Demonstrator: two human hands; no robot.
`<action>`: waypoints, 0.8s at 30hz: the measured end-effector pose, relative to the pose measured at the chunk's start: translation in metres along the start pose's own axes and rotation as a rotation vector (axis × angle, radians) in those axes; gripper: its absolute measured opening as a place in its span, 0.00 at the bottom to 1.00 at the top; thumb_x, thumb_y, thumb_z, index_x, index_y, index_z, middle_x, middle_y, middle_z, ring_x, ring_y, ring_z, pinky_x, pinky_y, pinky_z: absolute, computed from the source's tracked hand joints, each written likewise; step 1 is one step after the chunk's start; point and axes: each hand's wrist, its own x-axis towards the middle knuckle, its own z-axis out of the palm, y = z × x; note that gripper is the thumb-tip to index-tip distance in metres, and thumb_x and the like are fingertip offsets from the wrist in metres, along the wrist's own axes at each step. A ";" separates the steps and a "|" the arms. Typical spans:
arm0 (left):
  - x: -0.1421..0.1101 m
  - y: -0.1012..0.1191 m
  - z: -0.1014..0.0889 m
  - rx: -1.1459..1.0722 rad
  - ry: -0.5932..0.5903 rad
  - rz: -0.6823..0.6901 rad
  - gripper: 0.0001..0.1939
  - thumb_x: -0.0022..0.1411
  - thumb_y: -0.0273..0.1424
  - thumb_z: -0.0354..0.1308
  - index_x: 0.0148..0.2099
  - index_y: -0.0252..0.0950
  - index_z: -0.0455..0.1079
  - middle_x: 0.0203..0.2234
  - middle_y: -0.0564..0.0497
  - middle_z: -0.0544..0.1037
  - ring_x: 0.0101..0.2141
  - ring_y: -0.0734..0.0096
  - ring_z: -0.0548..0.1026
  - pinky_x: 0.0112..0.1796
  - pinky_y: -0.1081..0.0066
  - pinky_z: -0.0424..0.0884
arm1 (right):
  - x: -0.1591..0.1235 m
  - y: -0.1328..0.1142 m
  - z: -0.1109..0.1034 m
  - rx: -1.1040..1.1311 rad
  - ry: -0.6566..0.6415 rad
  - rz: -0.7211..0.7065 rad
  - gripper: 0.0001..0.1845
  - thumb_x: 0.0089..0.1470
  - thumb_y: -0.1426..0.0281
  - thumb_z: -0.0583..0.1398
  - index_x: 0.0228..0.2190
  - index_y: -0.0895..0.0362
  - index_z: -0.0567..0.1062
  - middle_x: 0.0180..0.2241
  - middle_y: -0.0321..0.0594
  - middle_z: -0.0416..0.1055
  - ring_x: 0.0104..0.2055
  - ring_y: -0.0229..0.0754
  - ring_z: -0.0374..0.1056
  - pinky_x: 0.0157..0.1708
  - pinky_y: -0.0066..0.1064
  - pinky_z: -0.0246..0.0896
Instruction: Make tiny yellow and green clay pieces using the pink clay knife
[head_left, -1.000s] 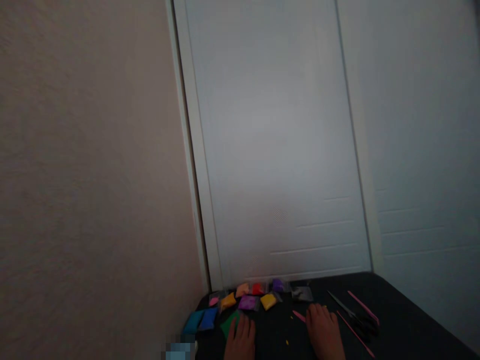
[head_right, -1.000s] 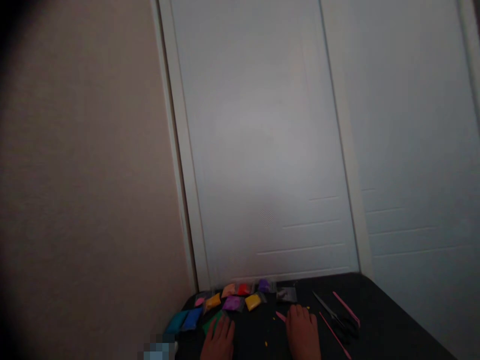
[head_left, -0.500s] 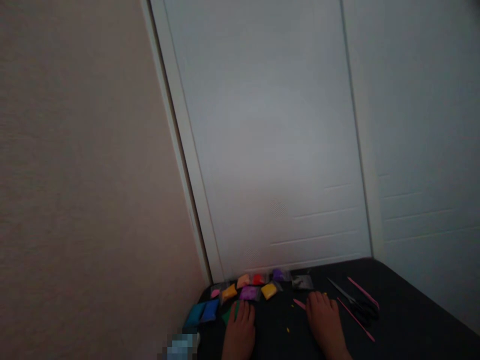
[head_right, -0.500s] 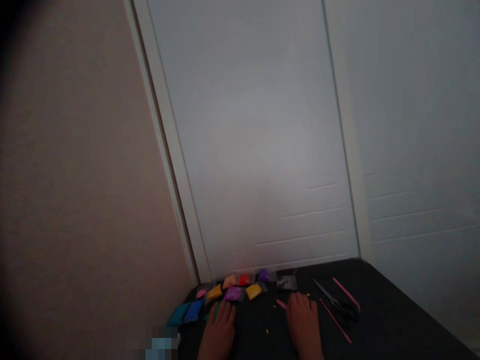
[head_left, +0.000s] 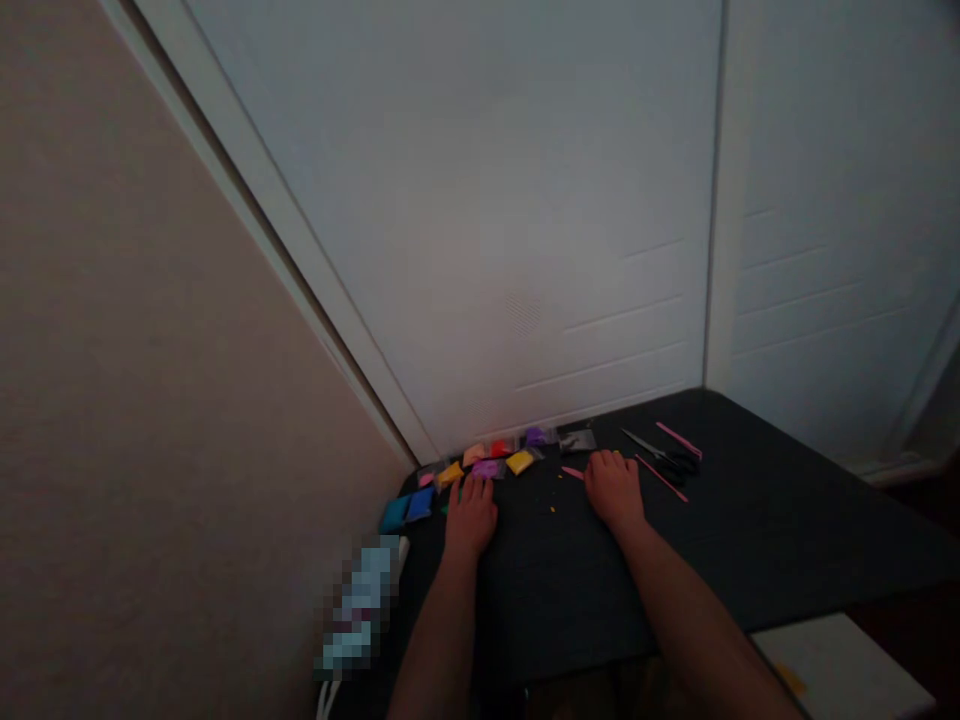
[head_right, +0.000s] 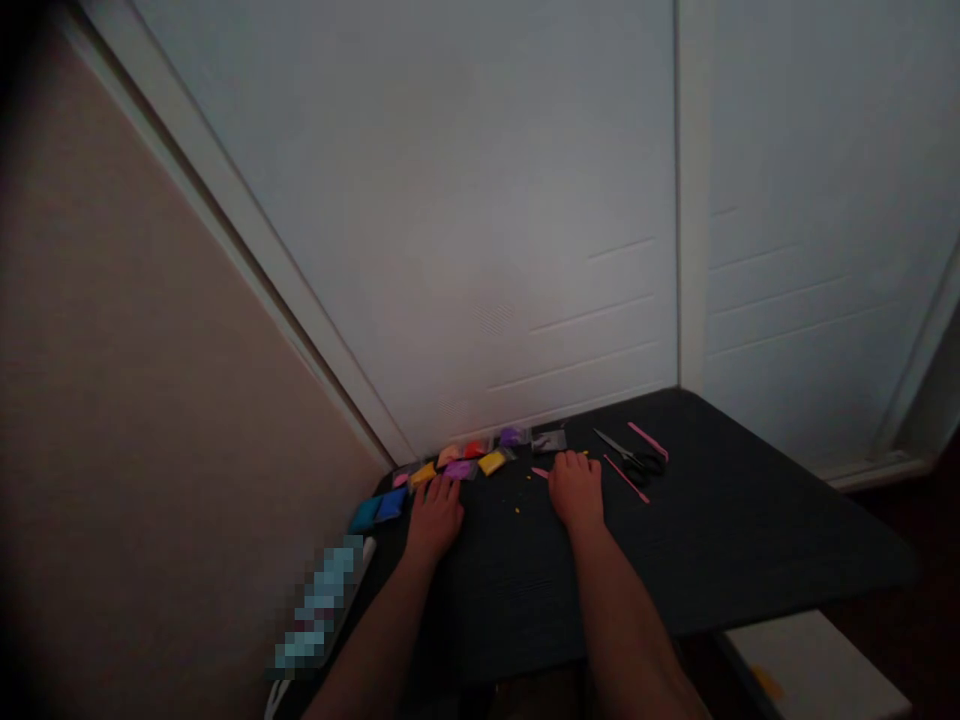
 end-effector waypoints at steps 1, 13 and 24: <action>0.001 0.000 0.000 -0.005 0.003 -0.006 0.20 0.56 0.30 0.46 0.51 0.33 0.63 0.49 0.41 0.66 0.52 0.58 0.59 0.53 0.55 0.46 | 0.000 0.000 0.000 -0.002 -0.004 -0.002 0.10 0.54 0.71 0.48 0.32 0.60 0.67 0.33 0.46 0.65 0.41 0.46 0.57 0.41 0.38 0.42; -0.001 0.002 -0.005 -0.056 0.041 -0.087 0.19 0.56 0.27 0.44 0.49 0.31 0.63 0.46 0.41 0.68 0.50 0.58 0.61 0.52 0.56 0.48 | 0.001 0.001 0.000 -0.051 -0.037 -0.037 0.11 0.55 0.69 0.47 0.33 0.59 0.67 0.35 0.46 0.65 0.40 0.46 0.56 0.40 0.39 0.42; -0.008 0.000 -0.005 -0.087 0.091 -0.237 0.17 0.55 0.25 0.46 0.47 0.31 0.64 0.44 0.41 0.68 0.48 0.58 0.62 0.49 0.57 0.54 | 0.001 -0.001 -0.004 -0.052 -0.066 -0.107 0.12 0.55 0.69 0.47 0.32 0.59 0.68 0.34 0.47 0.65 0.40 0.46 0.56 0.39 0.38 0.42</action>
